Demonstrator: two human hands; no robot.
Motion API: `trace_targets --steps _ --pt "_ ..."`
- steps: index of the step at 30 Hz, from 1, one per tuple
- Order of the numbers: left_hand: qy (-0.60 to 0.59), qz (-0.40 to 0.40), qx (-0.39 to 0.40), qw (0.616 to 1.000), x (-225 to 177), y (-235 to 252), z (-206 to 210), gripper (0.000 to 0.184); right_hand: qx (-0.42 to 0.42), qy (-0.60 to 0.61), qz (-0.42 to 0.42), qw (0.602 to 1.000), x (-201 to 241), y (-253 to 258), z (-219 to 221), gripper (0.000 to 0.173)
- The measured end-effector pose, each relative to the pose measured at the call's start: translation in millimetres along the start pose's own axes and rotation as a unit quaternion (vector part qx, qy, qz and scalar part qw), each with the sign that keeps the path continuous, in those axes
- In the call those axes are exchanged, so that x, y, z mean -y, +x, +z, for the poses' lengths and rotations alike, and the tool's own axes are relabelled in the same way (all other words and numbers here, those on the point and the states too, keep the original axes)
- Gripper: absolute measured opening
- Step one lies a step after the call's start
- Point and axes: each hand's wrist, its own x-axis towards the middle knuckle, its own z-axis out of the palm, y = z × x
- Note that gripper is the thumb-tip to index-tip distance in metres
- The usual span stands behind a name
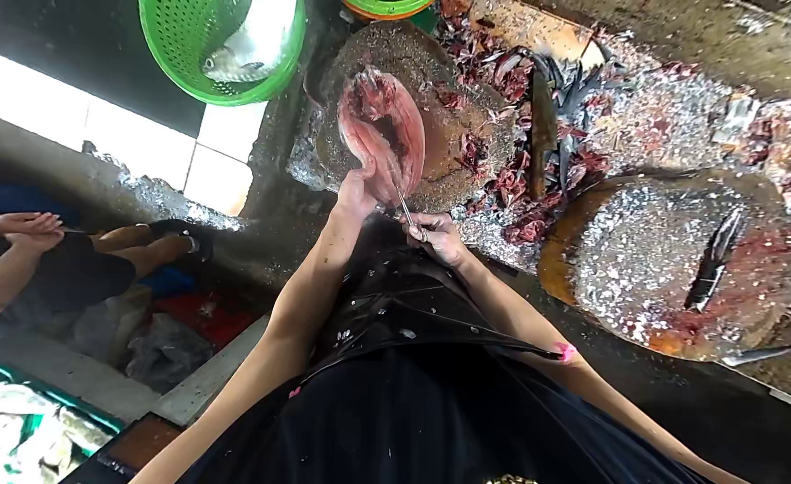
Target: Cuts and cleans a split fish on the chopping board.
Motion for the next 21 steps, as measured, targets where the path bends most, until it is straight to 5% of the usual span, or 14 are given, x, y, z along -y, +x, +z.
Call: trace_targets --steps 2,4,8,11,15,17,20,21 --pt "0.036 0.019 -0.025 0.999 1.4 0.4 -2.0 0.027 -0.039 -0.233 -0.008 0.972 10.5 -3.9 5.2 0.025" --pt "0.188 0.08 -0.085 0.975 -2.3 0.8 -3.7 0.03 -0.055 -0.493 0.019 0.868 26.4 -1.4 14.0 0.03" --pt "0.544 0.079 -0.161 0.82 -5.9 -19.9 4.4 0.046 0.055 -0.699 0.086 0.708 50.3 9.6 28.0 0.033" --pt "0.674 0.075 -0.163 0.716 -12.6 -35.8 48.0 0.038 0.094 -0.728 0.112 0.67 59.8 23.0 32.1 0.031" --pt "0.747 0.046 -0.137 0.649 -12.3 -34.7 82.5 0.035 0.103 -0.724 0.105 0.674 60.4 24.2 33.2 0.027" --pt "0.681 0.052 -0.149 0.715 -21.4 -28.3 64.3 0.043 0.093 -0.714 0.091 0.688 59.5 25.3 27.9 0.03" --pt "0.331 0.051 -0.148 0.931 -20.6 -9.8 12.8 0.05 0.078 -0.628 0.096 0.768 48.0 19.9 16.5 0.039" --pt "0.213 0.054 -0.134 0.966 -18.8 -4.2 1.9 0.047 0.069 -0.587 0.093 0.802 42.1 21.2 15.2 0.041"
